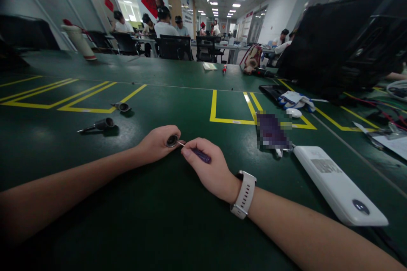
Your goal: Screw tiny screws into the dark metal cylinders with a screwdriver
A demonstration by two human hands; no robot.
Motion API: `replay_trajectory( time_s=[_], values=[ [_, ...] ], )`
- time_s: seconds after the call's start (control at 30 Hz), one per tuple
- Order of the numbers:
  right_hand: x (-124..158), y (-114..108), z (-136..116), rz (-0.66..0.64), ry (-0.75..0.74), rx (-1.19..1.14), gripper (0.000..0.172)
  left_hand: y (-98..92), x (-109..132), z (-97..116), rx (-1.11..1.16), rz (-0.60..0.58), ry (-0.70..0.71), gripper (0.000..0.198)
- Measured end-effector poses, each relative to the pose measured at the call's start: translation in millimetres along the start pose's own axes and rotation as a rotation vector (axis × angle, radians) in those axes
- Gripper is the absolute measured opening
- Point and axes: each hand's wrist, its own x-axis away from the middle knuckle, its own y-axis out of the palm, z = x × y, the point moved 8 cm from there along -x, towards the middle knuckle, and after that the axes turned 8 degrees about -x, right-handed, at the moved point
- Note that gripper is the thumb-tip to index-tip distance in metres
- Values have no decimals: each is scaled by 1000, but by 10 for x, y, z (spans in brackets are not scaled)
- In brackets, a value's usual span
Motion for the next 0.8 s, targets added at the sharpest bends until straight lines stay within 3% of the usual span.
replay_trajectory(
  time_s=[0.17, 0.33, 0.43, 0.63, 0.8],
  values=[
    [-8, 18, 43, 0, 72, 0, 14, -13, 13, 64, -35, -5, 54, 13],
    [-64, -23, 260, 21, 206, -443, 13, -39, 27, 56, 22, 39, 83, 11],
    [-84, -28, 330, 30, 266, -569, 13, -45, 20, 18, 65, 61, 61, 12],
    [-61, -43, 251, 80, 190, -431, 13, -15, 0, -17, 19, 27, -15, 15],
    [-41, 23, 197, -13, 131, -198, 16, -12, 18, 26, -66, 16, 7, 10]
  ],
)
